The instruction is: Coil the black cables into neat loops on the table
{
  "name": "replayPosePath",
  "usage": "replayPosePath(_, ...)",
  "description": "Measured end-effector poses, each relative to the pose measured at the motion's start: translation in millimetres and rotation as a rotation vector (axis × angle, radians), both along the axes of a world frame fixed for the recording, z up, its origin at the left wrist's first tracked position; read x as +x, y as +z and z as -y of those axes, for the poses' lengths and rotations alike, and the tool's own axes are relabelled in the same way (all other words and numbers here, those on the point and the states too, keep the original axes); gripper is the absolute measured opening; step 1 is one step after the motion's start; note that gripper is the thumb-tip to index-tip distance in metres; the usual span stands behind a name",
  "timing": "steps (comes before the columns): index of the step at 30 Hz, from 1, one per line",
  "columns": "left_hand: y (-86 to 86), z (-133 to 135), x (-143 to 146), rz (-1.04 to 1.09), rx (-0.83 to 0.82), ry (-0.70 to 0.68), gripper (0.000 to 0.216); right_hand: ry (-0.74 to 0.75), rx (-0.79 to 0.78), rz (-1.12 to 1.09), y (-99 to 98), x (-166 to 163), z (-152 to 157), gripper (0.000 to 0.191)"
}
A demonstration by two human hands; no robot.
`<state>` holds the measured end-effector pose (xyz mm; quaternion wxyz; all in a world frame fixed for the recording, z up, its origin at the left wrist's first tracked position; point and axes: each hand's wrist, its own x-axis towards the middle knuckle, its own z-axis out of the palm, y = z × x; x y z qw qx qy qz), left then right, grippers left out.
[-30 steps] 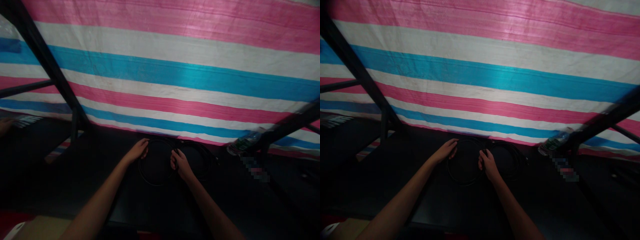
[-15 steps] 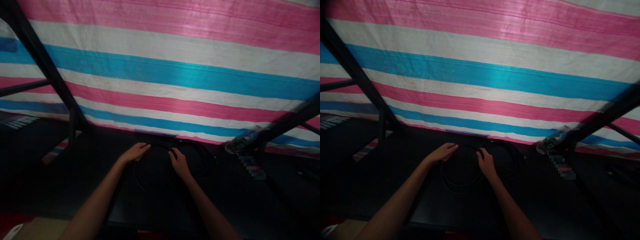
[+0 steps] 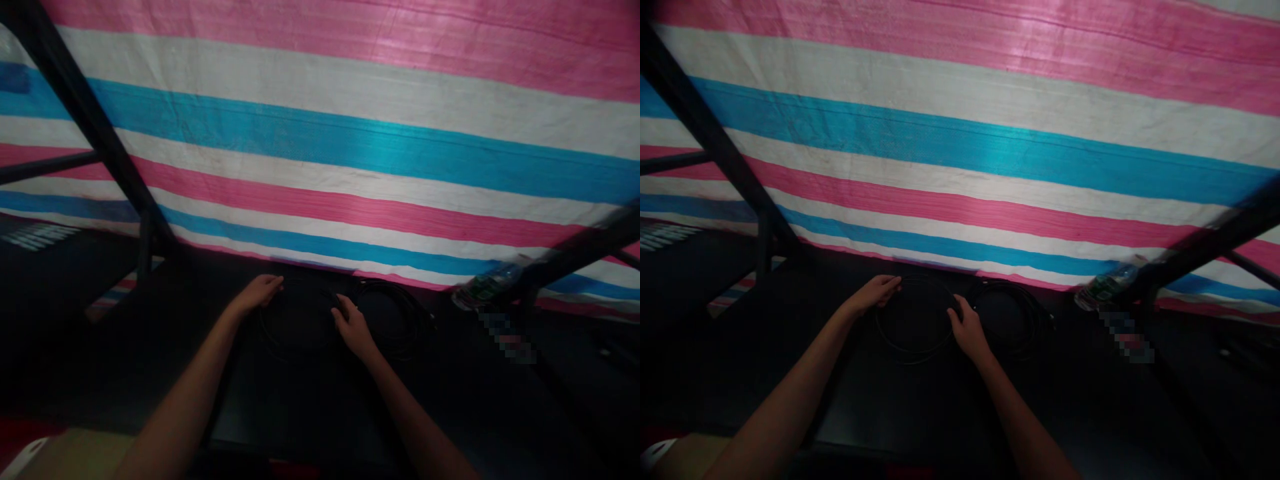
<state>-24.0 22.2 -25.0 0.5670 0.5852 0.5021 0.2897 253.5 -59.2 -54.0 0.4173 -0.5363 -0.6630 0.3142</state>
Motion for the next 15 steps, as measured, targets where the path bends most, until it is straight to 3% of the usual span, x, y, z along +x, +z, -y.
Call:
replayPosePath(4,-3.4,-8.5,-17.8,-0.138,0.142,0.102,0.042,0.09,0.003,-0.021,-5.5,-11.3,5.5,0.064)
replayPosePath(10,-8.5,-20.3,-44.8,-0.471,0.381,0.152,0.04,0.165,0.066,0.139,-9.5,-26.3,13.4,0.059)
replayPosePath(15,-9.9,-23.0,-58.2,-0.645,0.416,0.205,0.037,0.231,0.107,0.251,-10.7,-31.4,17.1,0.059)
